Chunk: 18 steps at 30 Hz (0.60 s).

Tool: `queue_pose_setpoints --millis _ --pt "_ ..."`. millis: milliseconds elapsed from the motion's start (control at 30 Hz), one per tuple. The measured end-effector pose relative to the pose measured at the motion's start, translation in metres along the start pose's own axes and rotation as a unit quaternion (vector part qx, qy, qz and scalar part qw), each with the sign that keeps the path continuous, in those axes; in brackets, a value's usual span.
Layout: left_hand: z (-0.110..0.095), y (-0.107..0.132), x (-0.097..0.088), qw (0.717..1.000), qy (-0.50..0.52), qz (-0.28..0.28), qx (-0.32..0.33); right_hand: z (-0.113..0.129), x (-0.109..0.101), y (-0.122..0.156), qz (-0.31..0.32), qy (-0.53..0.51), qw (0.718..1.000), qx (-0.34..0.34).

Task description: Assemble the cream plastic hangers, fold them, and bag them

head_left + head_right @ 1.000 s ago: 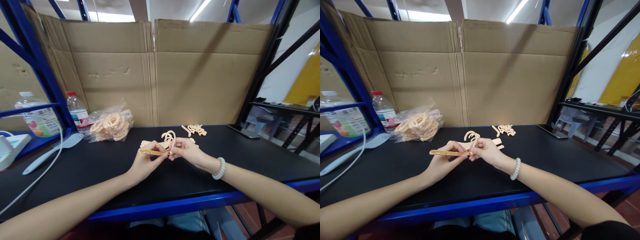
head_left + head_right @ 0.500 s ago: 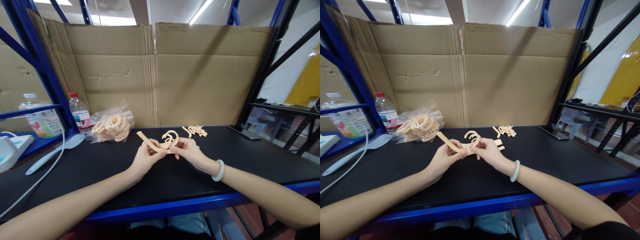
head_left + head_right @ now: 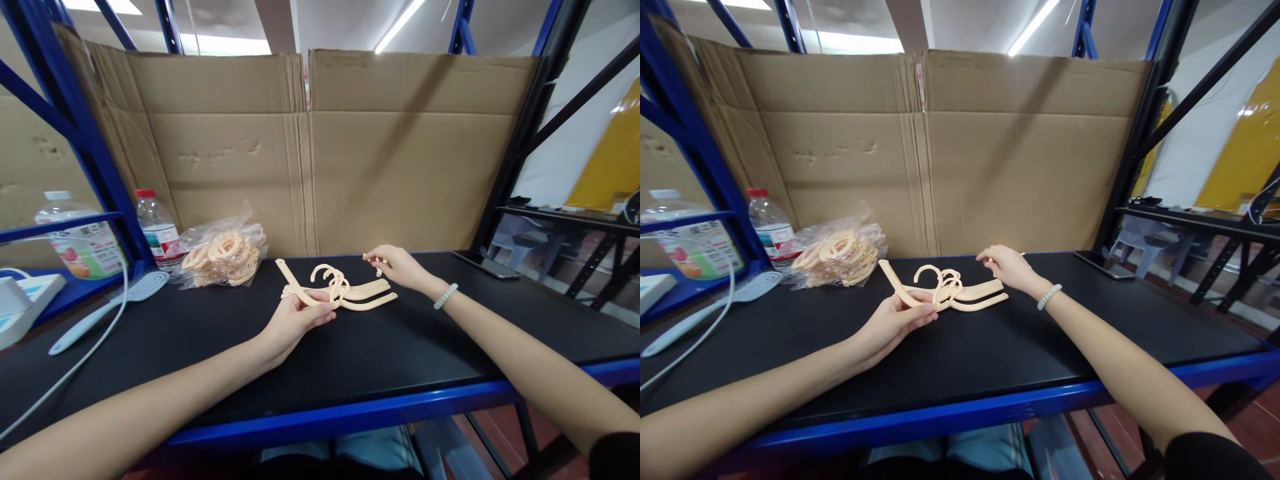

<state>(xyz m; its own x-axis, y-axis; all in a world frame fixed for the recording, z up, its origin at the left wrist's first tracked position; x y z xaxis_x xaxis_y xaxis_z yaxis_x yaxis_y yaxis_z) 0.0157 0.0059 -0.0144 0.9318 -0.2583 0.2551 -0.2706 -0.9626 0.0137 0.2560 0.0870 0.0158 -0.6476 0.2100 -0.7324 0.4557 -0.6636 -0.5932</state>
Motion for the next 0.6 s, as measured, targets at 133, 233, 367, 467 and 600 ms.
queue_pose_setpoints --millis 133,233,367,467,600 --pt "0.0 -0.002 -0.001 1.0 0.019 0.0 -0.012 -0.05 0.0 0.005 0.099 0.183 0.978 -0.026" --pt "0.0 -0.001 -0.001 1.0 0.024 0.006 -0.017 -0.061 0.009 0.007 0.127 0.175 0.976 -0.034" --pt "-0.001 0.0 0.0 0.999 0.031 0.013 -0.026 -0.058 0.016 0.004 0.108 0.125 0.986 -0.02" --pt "-0.002 -0.001 0.001 0.999 0.038 0.017 -0.026 -0.052 0.011 0.0 0.039 0.077 0.996 0.009" --pt "-0.001 -0.002 0.001 0.999 0.044 0.02 -0.024 -0.03 -0.003 -0.003 -0.094 -0.038 0.994 0.041"
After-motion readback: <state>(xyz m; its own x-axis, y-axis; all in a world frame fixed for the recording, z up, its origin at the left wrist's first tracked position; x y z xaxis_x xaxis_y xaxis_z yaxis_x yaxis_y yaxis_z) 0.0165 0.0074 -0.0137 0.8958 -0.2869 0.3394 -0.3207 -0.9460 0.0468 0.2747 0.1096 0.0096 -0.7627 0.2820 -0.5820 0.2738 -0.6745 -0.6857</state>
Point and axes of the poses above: each hand's wrist, its own y-axis away from the middle knuckle, its own x-axis out of the palm, z = x × y, the point moved 3 cm from there along -y, towards the middle knuckle, and after that the axes turned 4 degrees about -x, right-handed, at the moved point
